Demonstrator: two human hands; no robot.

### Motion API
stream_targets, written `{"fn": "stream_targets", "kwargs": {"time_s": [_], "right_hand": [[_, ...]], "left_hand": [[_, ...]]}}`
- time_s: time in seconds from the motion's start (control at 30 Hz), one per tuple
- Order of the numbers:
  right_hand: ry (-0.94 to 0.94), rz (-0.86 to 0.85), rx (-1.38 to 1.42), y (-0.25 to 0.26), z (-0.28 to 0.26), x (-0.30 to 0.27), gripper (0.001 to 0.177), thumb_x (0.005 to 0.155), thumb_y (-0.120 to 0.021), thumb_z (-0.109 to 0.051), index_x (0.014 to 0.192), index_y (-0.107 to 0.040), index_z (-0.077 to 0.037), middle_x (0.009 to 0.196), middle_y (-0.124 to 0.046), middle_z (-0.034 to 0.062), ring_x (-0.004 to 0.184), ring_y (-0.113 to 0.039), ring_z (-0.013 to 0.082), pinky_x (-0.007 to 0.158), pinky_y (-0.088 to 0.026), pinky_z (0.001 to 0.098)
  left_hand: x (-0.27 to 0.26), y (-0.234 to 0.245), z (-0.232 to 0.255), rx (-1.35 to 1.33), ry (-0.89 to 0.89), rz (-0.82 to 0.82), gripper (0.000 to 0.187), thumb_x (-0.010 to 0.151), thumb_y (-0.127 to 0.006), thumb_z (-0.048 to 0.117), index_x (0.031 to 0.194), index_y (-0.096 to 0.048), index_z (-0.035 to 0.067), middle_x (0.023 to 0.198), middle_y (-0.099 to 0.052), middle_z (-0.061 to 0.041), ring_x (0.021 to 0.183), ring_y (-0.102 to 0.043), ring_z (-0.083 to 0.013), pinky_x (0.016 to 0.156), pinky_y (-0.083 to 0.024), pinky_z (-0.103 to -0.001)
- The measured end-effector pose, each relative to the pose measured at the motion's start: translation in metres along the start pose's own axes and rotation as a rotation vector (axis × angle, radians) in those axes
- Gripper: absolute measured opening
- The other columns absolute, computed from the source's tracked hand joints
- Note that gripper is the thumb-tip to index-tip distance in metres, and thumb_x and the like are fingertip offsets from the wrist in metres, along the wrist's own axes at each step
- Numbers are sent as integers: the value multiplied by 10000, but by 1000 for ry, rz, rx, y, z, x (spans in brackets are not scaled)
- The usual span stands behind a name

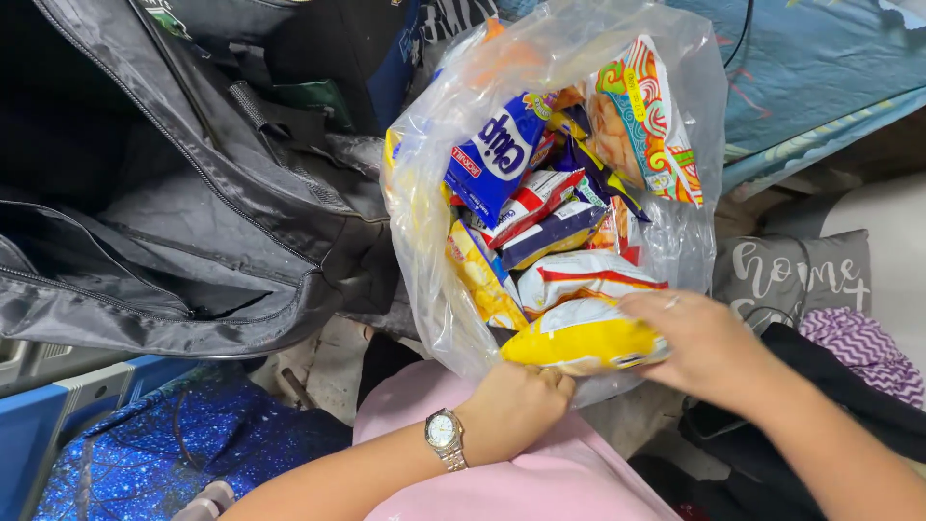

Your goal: The person transfers assorted snack packets by hand from a plastic bag into an insulated cooler bag, arranging them inside, then gathers the plastic bag and ties it closed. At the end they place a smaller Hogwarts-themed bag on top of the cooler bag.

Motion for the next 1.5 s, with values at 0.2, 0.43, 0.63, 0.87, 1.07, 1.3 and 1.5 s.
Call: {"fn": "stream_targets", "kwargs": {"time_s": [0.2, 0.43, 0.63, 0.87, 1.07, 1.3, 1.5], "right_hand": [[-37, -247, -280, -105, -36, 43, 538, 731, -747, -113, 1220, -530, -61, 913, -691, 133, 887, -716, 325, 695, -586, 442], [-159, -317, -230, -197, -23, 73, 335, 886, -650, -135, 1177, -532, -19, 891, -696, 168, 762, -738, 345, 622, -600, 439], [132, -150, 499, -71, -30, 34, 710, 745, -762, -137, 1411, -566, 12, 1335, -668, 242, 1228, -625, 375, 987, -464, 424], [-815, 519, 452, -11, 160, -20, 902, 779, -868, -180, 1506, -366, 7, 1289, -562, 184, 1054, -625, 249, 885, -520, 415], [-434, 755, 582, -9, 208, 18, 393, 876, -634, 77, 1263, -663, 12, 1142, -709, 77, 1009, -649, 138, 906, -525, 295], [-438, 434, 112, 26, 198, 92, 513, 846, -756, -133, 1313, -620, 29, 1095, -701, 271, 1022, -686, 415, 888, -529, 493], [-357, 549, -45, 58, 54, 71, 723, 958, -721, -238, 1553, -411, 32, 1604, -391, 279, 1460, -440, 458, 1191, -395, 507]], "left_hand": [[-3, 13, 0, -30, -43, 71, 145, 829, -632, 87, 955, -644, 16, 827, -694, -109, 765, -710, -264, 638, -555, -388], [-6, 19, -3, -30, -5, -57, 127, 881, -653, 137, 974, -661, 52, 827, -692, -92, 809, -713, -258, 682, -563, -388], [18, 77, -17, -352, 69, -251, 565, 768, -793, 310, 1294, -666, 147, 918, -720, -147, 880, -694, -361, 779, -530, -487], [100, 58, -19, 226, 26, 56, 699, 743, -754, 373, 1372, -502, 201, 1375, -543, -185, 1341, -466, -378, 1007, -409, -604], [109, 32, -56, 507, 150, 101, 804, 888, -701, 268, 1590, -310, 295, 1529, -441, -192, 1446, -382, -390, 1090, -355, -650], [-14, 165, -30, -84, 61, 404, 842, 741, -857, 116, 1494, -480, 106, 1535, -461, -251, 1432, -447, -422, 1164, -396, -518], [-229, 303, -41, 682, 639, 1076, 466, 835, -607, -93, 1264, -568, 84, 1276, -561, -176, 1172, -562, -325, 1032, -480, -404]]}}
Point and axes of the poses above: each hand's wrist, its own x-axis towards the middle knuckle, its own y-axis out of the back of the hand, z = x × y, the point moved 9 cm from there along x, towards the middle knuckle
